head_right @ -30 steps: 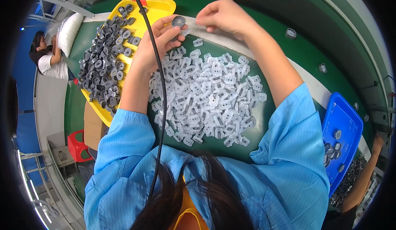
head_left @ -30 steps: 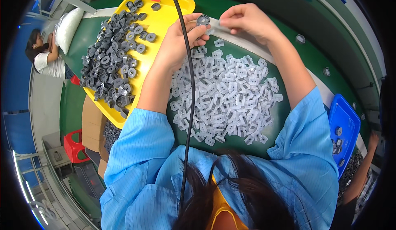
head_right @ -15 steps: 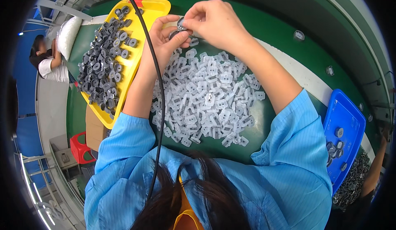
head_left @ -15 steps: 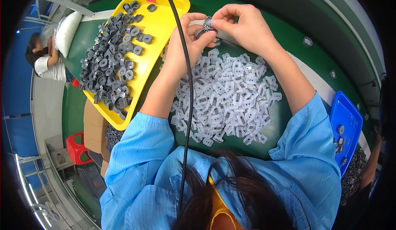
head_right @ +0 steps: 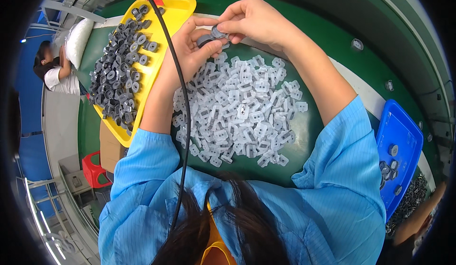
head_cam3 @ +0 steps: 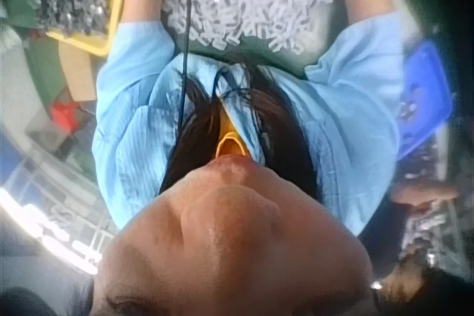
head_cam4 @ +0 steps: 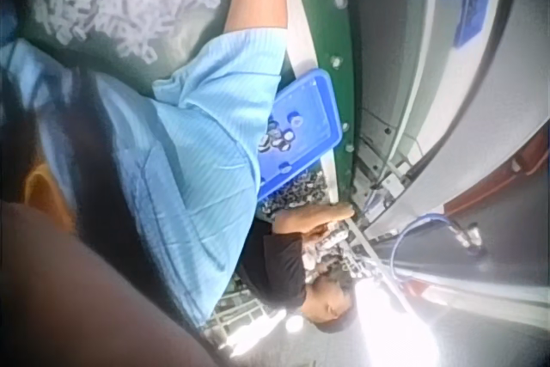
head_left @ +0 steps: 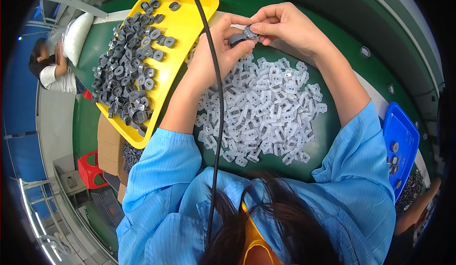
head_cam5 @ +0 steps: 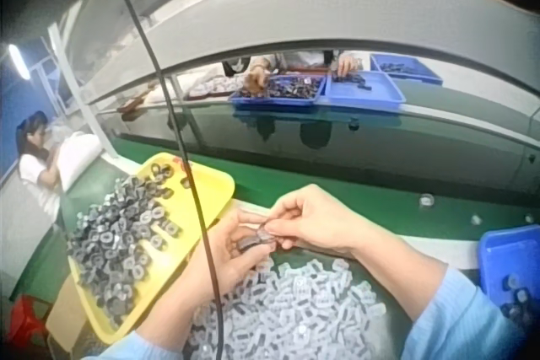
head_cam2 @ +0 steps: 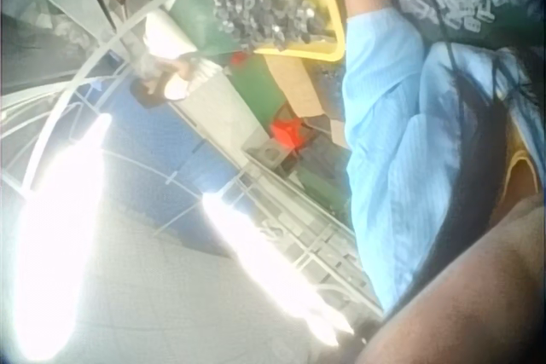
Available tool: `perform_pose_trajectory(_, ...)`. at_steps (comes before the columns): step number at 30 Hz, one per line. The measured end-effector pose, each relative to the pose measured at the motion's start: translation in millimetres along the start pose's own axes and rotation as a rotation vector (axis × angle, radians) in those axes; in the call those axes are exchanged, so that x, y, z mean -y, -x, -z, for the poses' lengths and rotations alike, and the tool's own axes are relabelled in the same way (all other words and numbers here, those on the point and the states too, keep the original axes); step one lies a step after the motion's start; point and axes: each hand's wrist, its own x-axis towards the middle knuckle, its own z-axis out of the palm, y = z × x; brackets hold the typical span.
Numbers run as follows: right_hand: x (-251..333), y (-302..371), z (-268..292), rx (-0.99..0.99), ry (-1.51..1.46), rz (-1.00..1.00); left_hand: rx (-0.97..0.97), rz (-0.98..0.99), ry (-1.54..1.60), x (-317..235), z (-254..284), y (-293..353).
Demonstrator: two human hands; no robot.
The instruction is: Manually assemble gray circular plastic components with white base clips at an industrial workbench.
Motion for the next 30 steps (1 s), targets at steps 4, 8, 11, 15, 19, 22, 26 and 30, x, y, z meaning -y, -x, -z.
perform_pose_trajectory(4, 4.7, 1.3, 6.7, 0.071, 0.029, 0.010, -0.037, 0.114, 0.261, 2.2, 6.2, -1.7)
perform_pose_trajectory(8, 6.9, -0.7, -10.5, -0.102, 0.140, 0.093, -0.111, 0.143, 0.727, 14.9, 15.0, -7.7)
perform_pose_trajectory(11, -0.2, -6.0, -8.6, -0.210, 0.165, 0.178, -0.162, 0.121, 0.839, 19.9, 15.1, -9.9)
perform_pose_trajectory(15, -28.7, -16.0, 23.8, -0.420, 0.479, 0.036, -0.287, 0.164, 0.589, 15.1, 3.7, -10.2)
perform_pose_trajectory(19, -46.0, -21.2, 36.2, -0.658, 0.840, 0.214, -0.259, 0.175, 0.451, 15.9, 6.6, -12.8)
perform_pose_trajectory(22, -25.0, -12.6, 30.0, -0.225, 0.730, 0.309, -0.216, 0.147, 0.066, 20.9, 11.7, -11.3)
perform_pose_trajectory(26, -23.0, -5.7, 5.4, 0.090, 0.727, 0.373, -0.299, -0.006, -0.449, 24.9, 6.0, -9.9)
perform_pose_trajectory(30, -24.0, -8.7, 1.8, 0.070, 0.736, 0.392, -0.278, 0.038, -0.390, 24.7, 6.5, -11.9)
